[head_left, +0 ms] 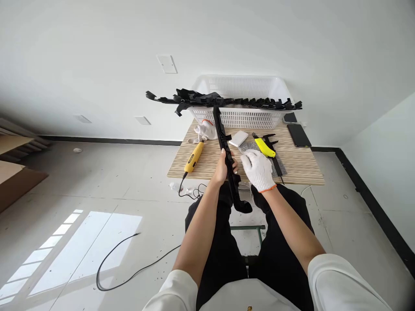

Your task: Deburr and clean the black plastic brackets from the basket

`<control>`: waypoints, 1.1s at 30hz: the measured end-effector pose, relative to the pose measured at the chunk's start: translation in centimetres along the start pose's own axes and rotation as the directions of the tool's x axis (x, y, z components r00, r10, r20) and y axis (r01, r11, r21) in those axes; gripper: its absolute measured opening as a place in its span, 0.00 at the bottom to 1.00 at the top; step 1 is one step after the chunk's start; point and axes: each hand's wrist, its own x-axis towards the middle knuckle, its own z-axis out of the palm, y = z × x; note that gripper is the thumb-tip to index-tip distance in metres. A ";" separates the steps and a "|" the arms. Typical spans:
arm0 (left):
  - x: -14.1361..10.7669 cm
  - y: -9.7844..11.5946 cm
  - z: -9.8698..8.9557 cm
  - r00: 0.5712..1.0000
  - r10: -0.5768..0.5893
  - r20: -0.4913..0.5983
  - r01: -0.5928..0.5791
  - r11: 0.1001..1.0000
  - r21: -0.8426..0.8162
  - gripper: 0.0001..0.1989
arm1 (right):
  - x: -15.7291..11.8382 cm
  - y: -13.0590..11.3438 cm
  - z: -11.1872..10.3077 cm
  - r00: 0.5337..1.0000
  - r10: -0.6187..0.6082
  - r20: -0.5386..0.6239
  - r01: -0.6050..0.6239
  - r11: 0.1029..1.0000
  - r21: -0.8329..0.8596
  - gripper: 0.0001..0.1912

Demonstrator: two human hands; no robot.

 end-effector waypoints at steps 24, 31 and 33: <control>-0.7 -0.1 0.1 0.915 0.386 -0.116 -0.316 0.866 0.387 0.20 | -4.5 -2.7 1.4 0.983 -0.111 0.143 0.062 0.948 0.312 0.37; -3.9 4.9 -3.4 0.877 0.481 -0.004 -0.269 0.499 0.824 0.16 | -3.6 -2.9 1.2 0.980 0.027 0.195 -0.125 0.851 0.510 0.32; -5.0 6.9 -5.6 0.807 0.586 -0.079 -0.190 0.384 0.904 0.16 | -3.0 -2.1 1.3 0.977 0.117 0.181 -0.203 0.783 0.588 0.30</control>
